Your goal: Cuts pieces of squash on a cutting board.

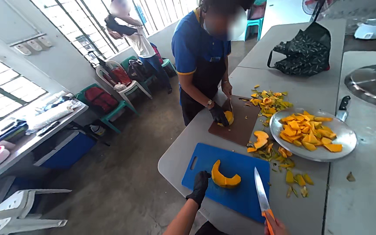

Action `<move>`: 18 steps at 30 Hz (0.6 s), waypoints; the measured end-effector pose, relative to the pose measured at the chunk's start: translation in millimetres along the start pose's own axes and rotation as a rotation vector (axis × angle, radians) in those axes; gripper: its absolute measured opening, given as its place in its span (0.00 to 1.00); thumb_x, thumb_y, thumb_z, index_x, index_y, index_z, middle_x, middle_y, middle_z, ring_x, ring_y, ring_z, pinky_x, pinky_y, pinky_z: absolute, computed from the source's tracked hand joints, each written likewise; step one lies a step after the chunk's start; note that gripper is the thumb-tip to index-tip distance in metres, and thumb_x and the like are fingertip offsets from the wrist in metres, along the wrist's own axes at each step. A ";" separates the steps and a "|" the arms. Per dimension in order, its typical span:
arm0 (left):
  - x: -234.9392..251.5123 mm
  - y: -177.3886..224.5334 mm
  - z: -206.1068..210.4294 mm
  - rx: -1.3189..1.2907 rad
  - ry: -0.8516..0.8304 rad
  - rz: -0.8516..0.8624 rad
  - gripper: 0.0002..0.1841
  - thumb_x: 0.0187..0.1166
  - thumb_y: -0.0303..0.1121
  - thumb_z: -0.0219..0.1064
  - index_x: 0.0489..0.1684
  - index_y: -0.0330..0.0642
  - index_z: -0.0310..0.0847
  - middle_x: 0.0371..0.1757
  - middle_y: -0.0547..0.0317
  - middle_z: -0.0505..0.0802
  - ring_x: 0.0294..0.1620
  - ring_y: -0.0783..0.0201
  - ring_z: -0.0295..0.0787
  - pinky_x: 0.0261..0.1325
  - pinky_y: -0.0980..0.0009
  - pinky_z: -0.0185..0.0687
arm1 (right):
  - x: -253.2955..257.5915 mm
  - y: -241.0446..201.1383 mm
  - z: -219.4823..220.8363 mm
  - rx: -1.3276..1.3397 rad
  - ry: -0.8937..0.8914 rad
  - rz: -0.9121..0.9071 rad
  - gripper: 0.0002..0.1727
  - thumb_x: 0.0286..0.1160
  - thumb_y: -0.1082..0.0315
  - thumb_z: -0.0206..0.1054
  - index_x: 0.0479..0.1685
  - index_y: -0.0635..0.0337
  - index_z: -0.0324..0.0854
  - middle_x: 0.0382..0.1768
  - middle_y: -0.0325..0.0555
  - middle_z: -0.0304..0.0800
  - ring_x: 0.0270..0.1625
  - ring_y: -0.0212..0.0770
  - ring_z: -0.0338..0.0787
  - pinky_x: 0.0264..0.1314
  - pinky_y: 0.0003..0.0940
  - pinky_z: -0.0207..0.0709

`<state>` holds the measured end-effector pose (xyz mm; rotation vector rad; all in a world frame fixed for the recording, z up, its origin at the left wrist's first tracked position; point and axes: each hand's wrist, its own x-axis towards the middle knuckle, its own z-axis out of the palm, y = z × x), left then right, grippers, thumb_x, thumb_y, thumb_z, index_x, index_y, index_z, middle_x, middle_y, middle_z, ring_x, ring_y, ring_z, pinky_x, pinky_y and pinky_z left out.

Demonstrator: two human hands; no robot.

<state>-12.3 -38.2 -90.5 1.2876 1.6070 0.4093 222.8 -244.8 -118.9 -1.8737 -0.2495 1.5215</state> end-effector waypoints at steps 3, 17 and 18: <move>0.3 -5.1 0.3 0.186 -0.092 -0.036 0.19 0.94 0.34 0.47 0.67 0.31 0.78 0.50 0.41 0.89 0.46 0.51 0.86 0.54 0.54 0.82 | 7.6 -2.1 0.1 -0.193 0.067 -0.047 0.26 0.94 0.52 0.53 0.66 0.70 0.75 0.29 0.48 0.84 0.22 0.37 0.82 0.26 0.34 0.79; 2.8 -1.2 31.4 0.077 -0.089 -0.114 0.41 0.87 0.46 0.64 0.93 0.38 0.44 0.66 0.29 0.83 0.54 0.43 0.89 0.53 0.51 0.87 | -13.3 -34.0 10.7 -0.707 0.020 -0.079 0.28 0.93 0.52 0.54 0.71 0.71 0.74 0.57 0.71 0.87 0.63 0.66 0.87 0.68 0.62 0.75; 9.4 -1.5 33.8 0.083 -0.093 -0.086 0.43 0.85 0.47 0.66 0.94 0.40 0.42 0.70 0.28 0.80 0.57 0.41 0.88 0.55 0.49 0.87 | -15.2 -34.5 12.5 -0.720 0.006 -0.066 0.28 0.93 0.52 0.54 0.70 0.71 0.74 0.57 0.71 0.87 0.64 0.66 0.87 0.68 0.62 0.75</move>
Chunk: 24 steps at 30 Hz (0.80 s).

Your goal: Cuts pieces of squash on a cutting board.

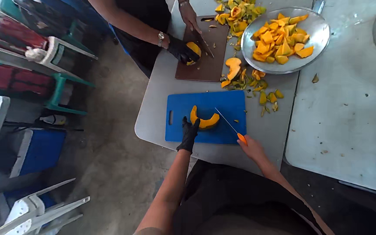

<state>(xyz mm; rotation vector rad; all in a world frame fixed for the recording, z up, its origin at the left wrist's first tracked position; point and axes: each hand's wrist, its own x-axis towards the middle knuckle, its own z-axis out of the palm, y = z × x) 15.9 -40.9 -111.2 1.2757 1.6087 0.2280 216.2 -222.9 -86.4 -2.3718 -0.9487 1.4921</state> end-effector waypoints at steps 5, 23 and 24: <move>16.8 4.1 8.2 0.209 -0.043 0.047 0.51 0.74 0.46 0.77 0.96 0.53 0.42 0.86 0.23 0.62 0.70 0.29 0.78 0.60 0.40 0.84 | -16.7 -0.3 -0.9 -0.062 -0.002 -0.001 0.28 0.94 0.51 0.52 0.69 0.72 0.74 0.55 0.70 0.87 0.61 0.66 0.88 0.65 0.64 0.77; 5.1 -1.4 2.6 0.659 -0.142 0.336 0.34 0.58 0.52 0.88 0.69 0.66 0.83 0.96 0.42 0.45 0.73 0.24 0.72 0.50 0.31 0.80 | -12.6 46.5 -23.6 -0.034 0.227 0.072 0.33 0.96 0.48 0.44 0.65 0.75 0.75 0.44 0.72 0.88 0.52 0.69 0.89 0.58 0.65 0.77; 3.4 -2.1 2.2 0.662 -0.148 0.335 0.35 0.57 0.52 0.88 0.70 0.66 0.83 0.96 0.43 0.46 0.72 0.25 0.73 0.49 0.31 0.80 | -15.4 39.9 -24.1 -0.053 0.205 0.056 0.33 0.96 0.48 0.44 0.65 0.75 0.75 0.44 0.71 0.88 0.52 0.69 0.90 0.57 0.66 0.78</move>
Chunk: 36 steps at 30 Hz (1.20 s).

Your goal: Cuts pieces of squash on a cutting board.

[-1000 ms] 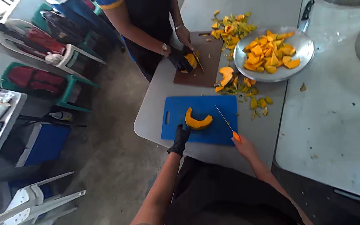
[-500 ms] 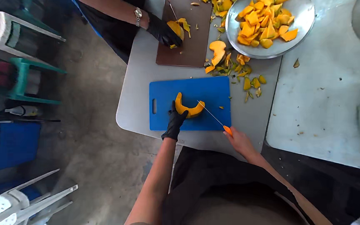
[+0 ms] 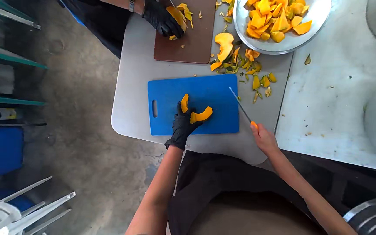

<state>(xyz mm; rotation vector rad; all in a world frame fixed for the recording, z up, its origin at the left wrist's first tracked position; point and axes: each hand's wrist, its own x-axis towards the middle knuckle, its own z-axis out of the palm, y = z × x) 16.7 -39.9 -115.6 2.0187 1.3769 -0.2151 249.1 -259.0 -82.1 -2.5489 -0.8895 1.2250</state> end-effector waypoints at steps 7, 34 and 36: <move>-2.0 2.5 -15.8 -0.229 -0.031 -0.056 0.64 0.62 0.46 0.86 0.98 0.51 0.35 0.93 0.31 0.51 0.85 0.28 0.62 0.73 0.29 0.68 | -18.3 -28.5 21.1 -0.148 -0.123 -0.184 0.32 0.94 0.47 0.48 0.64 0.74 0.76 0.46 0.69 0.89 0.52 0.69 0.92 0.53 0.65 0.81; 2.3 -5.7 -14.5 -0.064 -0.114 -0.048 0.60 0.67 0.46 0.83 0.97 0.46 0.39 0.93 0.35 0.55 0.78 0.29 0.73 0.62 0.34 0.78 | 10.8 -64.8 34.8 -0.204 -0.147 -0.123 0.34 0.95 0.46 0.44 0.61 0.74 0.78 0.41 0.70 0.90 0.49 0.71 0.93 0.49 0.65 0.81; 1.8 -7.1 -13.0 -0.075 -0.103 -0.034 0.59 0.67 0.46 0.83 0.97 0.46 0.40 0.93 0.34 0.55 0.78 0.28 0.72 0.61 0.33 0.78 | -2.5 -59.0 33.6 -0.236 -0.128 -0.136 0.35 0.94 0.44 0.44 0.58 0.74 0.79 0.39 0.70 0.90 0.46 0.71 0.93 0.46 0.65 0.82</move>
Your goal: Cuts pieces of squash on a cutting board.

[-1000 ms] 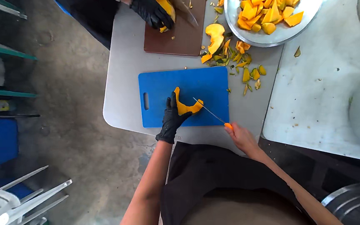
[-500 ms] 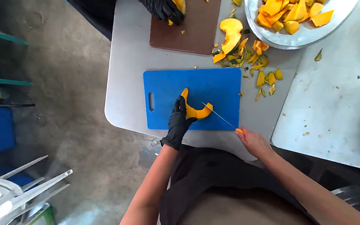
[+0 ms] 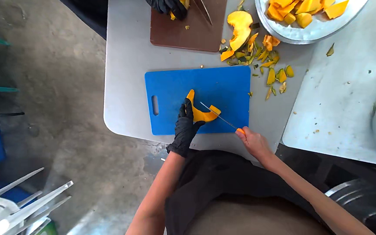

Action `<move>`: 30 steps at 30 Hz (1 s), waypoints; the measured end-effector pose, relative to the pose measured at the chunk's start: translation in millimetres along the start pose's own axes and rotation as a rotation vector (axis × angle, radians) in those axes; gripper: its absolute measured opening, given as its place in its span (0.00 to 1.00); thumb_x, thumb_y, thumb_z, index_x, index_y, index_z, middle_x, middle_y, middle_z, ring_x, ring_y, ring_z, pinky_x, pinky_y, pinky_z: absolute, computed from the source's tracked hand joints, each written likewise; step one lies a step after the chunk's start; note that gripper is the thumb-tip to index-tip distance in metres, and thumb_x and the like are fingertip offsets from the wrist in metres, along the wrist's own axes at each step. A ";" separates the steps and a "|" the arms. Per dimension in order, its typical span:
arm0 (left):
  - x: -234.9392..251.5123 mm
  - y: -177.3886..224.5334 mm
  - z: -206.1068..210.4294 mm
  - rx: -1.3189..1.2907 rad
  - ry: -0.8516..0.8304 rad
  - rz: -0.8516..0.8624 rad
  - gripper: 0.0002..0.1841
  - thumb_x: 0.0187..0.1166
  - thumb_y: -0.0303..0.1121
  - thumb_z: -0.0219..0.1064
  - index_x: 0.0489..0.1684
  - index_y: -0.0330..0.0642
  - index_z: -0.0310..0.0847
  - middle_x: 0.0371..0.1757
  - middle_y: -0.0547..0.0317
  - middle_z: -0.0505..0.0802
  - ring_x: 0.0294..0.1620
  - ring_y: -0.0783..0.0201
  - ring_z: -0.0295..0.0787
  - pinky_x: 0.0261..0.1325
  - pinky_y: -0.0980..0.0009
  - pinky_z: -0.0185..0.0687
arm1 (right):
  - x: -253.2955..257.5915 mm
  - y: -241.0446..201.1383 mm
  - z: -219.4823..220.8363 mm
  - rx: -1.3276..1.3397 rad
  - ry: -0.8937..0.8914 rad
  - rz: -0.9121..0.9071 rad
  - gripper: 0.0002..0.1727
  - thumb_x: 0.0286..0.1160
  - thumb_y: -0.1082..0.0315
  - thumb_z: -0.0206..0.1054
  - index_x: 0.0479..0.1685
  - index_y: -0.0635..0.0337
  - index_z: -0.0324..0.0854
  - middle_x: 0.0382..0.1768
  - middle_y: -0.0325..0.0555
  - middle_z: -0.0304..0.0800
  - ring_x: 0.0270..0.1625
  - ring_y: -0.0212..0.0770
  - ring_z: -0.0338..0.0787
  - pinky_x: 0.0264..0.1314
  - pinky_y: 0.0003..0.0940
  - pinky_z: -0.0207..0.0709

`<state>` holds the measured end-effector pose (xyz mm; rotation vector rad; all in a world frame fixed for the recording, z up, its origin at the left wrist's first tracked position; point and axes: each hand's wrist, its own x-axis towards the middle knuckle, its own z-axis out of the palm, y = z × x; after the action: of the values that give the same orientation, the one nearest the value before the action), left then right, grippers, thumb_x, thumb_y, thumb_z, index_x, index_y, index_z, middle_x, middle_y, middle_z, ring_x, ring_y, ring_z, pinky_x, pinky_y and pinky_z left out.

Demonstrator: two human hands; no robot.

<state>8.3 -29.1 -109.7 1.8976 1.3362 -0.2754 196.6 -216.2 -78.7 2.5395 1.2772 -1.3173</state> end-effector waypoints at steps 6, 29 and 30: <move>-0.6 -2.5 2.6 -0.010 0.014 0.012 0.58 0.68 0.46 0.82 0.98 0.48 0.39 0.93 0.33 0.53 0.78 0.28 0.71 0.61 0.34 0.78 | -15.9 -5.9 0.7 -0.054 0.014 0.062 0.35 0.94 0.43 0.46 0.61 0.73 0.79 0.43 0.69 0.91 0.49 0.70 0.93 0.47 0.63 0.83; -1.3 -8.1 4.7 -0.025 0.063 0.076 0.58 0.65 0.47 0.84 0.96 0.43 0.45 0.89 0.31 0.60 0.74 0.28 0.75 0.59 0.32 0.78 | 6.7 -13.0 -5.5 0.077 -0.074 0.031 0.35 0.94 0.44 0.44 0.57 0.73 0.79 0.38 0.67 0.90 0.46 0.68 0.93 0.47 0.64 0.81; -1.5 -7.3 4.2 -0.028 0.061 0.075 0.59 0.65 0.46 0.84 0.96 0.43 0.44 0.89 0.30 0.61 0.75 0.28 0.74 0.60 0.32 0.78 | 1.5 -12.8 -5.1 0.065 -0.075 0.052 0.35 0.94 0.44 0.44 0.57 0.72 0.79 0.38 0.67 0.90 0.46 0.68 0.93 0.47 0.64 0.81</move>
<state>2.3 -32.1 -115.1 1.9419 1.2991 -0.1616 192.0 -204.8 -72.1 2.5205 1.1665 -1.4519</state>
